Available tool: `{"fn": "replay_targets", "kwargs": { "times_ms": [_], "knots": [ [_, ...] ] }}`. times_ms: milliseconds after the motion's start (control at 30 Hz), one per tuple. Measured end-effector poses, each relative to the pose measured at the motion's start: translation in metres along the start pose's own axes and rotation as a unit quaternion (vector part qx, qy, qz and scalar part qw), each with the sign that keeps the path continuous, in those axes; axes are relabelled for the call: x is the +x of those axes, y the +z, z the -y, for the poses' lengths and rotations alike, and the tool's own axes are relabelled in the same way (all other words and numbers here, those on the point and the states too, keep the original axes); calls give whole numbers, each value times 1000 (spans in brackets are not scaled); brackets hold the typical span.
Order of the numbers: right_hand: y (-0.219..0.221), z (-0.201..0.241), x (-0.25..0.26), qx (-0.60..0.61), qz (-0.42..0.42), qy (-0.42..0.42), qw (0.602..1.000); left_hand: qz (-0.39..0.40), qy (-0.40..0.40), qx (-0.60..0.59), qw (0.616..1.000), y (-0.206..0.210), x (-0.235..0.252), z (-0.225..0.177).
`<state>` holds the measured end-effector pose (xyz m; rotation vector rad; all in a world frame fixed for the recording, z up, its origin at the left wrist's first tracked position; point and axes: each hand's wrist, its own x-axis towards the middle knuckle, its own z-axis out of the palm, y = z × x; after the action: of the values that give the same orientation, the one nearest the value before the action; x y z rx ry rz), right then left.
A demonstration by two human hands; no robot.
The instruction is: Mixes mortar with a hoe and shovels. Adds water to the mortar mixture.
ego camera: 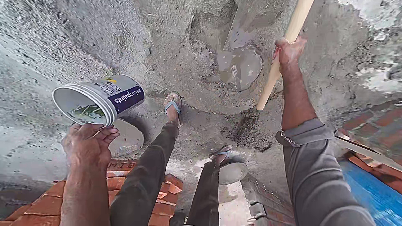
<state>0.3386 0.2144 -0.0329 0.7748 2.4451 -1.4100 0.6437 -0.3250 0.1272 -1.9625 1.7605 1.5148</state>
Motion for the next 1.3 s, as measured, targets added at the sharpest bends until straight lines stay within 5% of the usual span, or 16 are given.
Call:
{"fn": "replay_targets", "kwargs": {
  "times_ms": [267,500,833,1300],
  "knots": [
    [-65,-124,-96,191,-163,146,957,51,38,59,996,27,-21,7],
    [-24,-160,-200,300,-258,216,893,61,38,69,995,44,-35,13],
    [59,-125,-291,366,-276,267,848,70,18,38,997,38,-23,8],
    [148,-7,-313,488,-168,318,795,24,-18,-23,999,10,2,-11]
  ]
}}
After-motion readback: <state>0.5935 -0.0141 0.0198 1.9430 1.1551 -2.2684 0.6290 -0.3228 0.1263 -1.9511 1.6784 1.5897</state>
